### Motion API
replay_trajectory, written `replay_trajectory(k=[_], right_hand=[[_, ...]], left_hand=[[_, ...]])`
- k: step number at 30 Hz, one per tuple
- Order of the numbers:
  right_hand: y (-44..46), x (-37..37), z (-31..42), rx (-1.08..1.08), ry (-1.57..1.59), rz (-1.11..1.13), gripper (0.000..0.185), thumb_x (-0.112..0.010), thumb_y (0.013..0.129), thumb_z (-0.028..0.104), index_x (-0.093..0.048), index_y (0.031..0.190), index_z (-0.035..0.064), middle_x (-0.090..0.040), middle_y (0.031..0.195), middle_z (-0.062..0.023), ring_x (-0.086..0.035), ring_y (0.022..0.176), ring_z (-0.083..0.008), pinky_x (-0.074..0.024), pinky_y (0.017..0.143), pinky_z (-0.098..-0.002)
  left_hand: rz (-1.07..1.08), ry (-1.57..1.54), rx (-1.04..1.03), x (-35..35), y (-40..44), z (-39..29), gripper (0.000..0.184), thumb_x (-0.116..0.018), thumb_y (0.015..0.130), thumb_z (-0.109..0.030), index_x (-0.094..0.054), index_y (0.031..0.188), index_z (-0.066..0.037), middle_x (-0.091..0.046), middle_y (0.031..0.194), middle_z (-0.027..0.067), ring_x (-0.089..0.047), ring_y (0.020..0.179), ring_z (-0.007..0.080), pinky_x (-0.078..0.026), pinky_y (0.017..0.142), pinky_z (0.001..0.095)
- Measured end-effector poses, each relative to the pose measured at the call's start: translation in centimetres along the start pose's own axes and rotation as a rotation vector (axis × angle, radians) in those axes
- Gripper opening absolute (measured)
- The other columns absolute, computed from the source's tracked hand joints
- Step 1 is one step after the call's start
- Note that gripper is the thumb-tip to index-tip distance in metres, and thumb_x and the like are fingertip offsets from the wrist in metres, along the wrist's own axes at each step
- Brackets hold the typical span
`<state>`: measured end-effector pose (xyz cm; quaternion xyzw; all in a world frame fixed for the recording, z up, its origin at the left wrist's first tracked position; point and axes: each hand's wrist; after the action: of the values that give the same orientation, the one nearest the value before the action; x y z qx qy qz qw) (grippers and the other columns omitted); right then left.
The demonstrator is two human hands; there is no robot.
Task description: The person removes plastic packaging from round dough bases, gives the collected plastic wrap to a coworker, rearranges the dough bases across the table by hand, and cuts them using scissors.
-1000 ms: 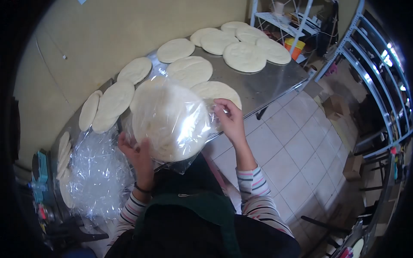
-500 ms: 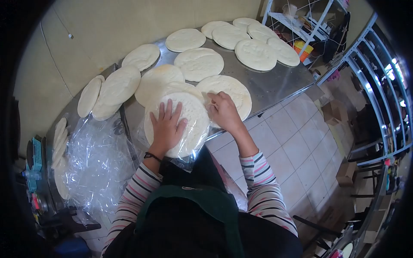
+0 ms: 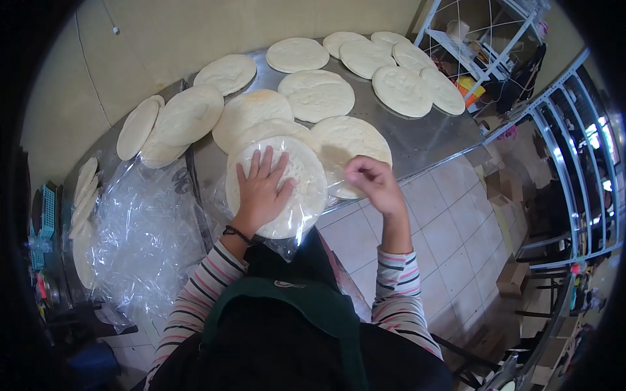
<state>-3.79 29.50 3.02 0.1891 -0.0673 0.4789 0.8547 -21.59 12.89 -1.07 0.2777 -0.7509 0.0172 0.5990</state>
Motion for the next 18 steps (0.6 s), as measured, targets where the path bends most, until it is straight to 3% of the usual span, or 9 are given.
replay_trajectory(k=[2, 4, 6, 7, 10, 12, 15, 16, 18], right_hand=[[-1.1, 0.7, -2.1, -0.147, 0.371, -0.157, 0.012, -0.06, 0.082, 0.007, -0.061, 0.091, -0.0006, -0.055, 0.074, 0.0004, -0.048, 0.072, -0.0086, -0.0402, 0.069, -0.022], [-1.4, 0.4, -2.6, -0.231, 0.351, -0.192, 0.021, -0.056, 0.078, 0.0, -0.06, 0.099, 0.0012, -0.055, 0.081, -0.0051, -0.05, 0.077, -0.012, -0.0413, 0.073, -0.0246], [-1.3, -1.2, -0.1, -0.003, -0.448, -0.474, 0.038, -0.051, 0.071, -0.005, -0.058, 0.107, 0.005, -0.054, 0.094, -0.0115, -0.051, 0.089, -0.0174, -0.0416, 0.079, -0.0272], [-1.2, -1.8, 0.9, 0.173, -0.45, -0.425, 0.052, -0.049, 0.064, -0.005, -0.055, 0.113, 0.0086, -0.051, 0.106, -0.0146, -0.049, 0.103, -0.0239, -0.0362, 0.093, -0.0369], [-1.7, -5.6, 5.0, 0.253, -0.844, 0.062, 0.05, -0.053, 0.067, 0.0, -0.054, 0.115, 0.0122, -0.054, 0.107, -0.0068, -0.046, 0.113, -0.0252, -0.0153, 0.103, -0.0573], [-1.9, -6.9, 4.5, 0.187, -0.991, 0.178, 0.038, -0.059, 0.069, 0.004, -0.061, 0.105, 0.0156, -0.058, 0.104, -0.0021, -0.046, 0.113, -0.0226, -0.014, 0.104, -0.0572], [-3.0, -4.8, 4.7, 0.073, -0.903, 0.359, 0.023, -0.064, 0.069, 0.007, -0.066, 0.091, 0.0172, -0.061, 0.102, 0.001, -0.046, 0.114, -0.0206, -0.0138, 0.104, -0.0566], [-3.6, -4.0, 4.4, 0.075, -0.906, 0.361, 0.023, -0.064, 0.069, 0.007, -0.066, 0.091, 0.0172, -0.061, 0.102, 0.001, -0.046, 0.114, -0.0206, -0.0138, 0.104, -0.0566], [-5.4, -2.3, 3.0, 0.08, -0.642, 0.122, 0.014, -0.067, 0.068, 0.007, -0.067, 0.078, 0.0163, -0.062, 0.098, 0.0021, -0.046, 0.113, -0.0222, -0.0152, 0.104, -0.0544]], left_hand=[[0.017, 0.001, 0.001, -0.1, 0.0, -0.1, 0.054, -0.047, 0.084, -0.041, -0.041, 0.132, -0.017, -0.03, 0.139, 0.0184, -0.024, 0.129, 0.0395, -0.012, 0.097, 0.0651], [0.022, 0.003, 0.008, -0.1, 0.2, -0.1, 0.054, -0.046, 0.085, -0.042, -0.041, 0.132, -0.017, -0.03, 0.139, 0.0185, -0.024, 0.129, 0.0396, -0.012, 0.098, 0.0651], [0.037, 0.007, 0.011, -0.1, 0.1, -0.1, 0.053, -0.045, 0.085, -0.042, -0.041, 0.132, -0.016, -0.03, 0.139, 0.0186, -0.024, 0.129, 0.0396, -0.012, 0.098, 0.0651], [0.038, 0.006, 0.017, -0.1, 0.1, -0.1, 0.053, -0.045, 0.085, -0.042, -0.041, 0.132, -0.016, -0.03, 0.139, 0.0186, -0.024, 0.129, 0.0396, -0.012, 0.098, 0.0651], [0.071, -0.024, 0.019, 0.0, 0.1, -0.3, 0.055, -0.043, 0.085, -0.042, -0.04, 0.132, -0.015, -0.027, 0.14, 0.0196, -0.02, 0.131, 0.0387, -0.008, 0.099, 0.0646], [0.062, -0.011, 0.016, 0.0, 0.2, -0.2, 0.054, -0.042, 0.086, -0.042, -0.04, 0.132, -0.014, -0.027, 0.14, 0.0195, -0.019, 0.131, 0.0385, -0.008, 0.099, 0.0641], [0.063, -0.035, 0.023, 0.1, 0.2, -0.2, 0.054, -0.042, 0.086, -0.041, -0.04, 0.132, -0.014, -0.028, 0.14, 0.0195, -0.019, 0.131, 0.0384, -0.008, 0.1, 0.0635], [0.06, -0.037, 0.025, 0.2, 0.2, -0.1, 0.054, -0.042, 0.086, -0.041, -0.04, 0.132, -0.014, -0.028, 0.14, 0.0195, -0.019, 0.131, 0.0384, -0.008, 0.1, 0.0635], [0.059, -0.045, 0.029, 0.1, 0.2, -0.2, 0.055, -0.042, 0.085, -0.042, -0.041, 0.132, -0.013, -0.027, 0.141, 0.0195, -0.019, 0.131, 0.0385, -0.008, 0.1, 0.0634]])
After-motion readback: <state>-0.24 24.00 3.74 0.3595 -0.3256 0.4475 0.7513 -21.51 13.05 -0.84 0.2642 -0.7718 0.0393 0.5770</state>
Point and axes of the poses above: each hand's wrist, its own y-axis towards the middle knuckle, its own x-axis out of the back of the hand, z = x × y
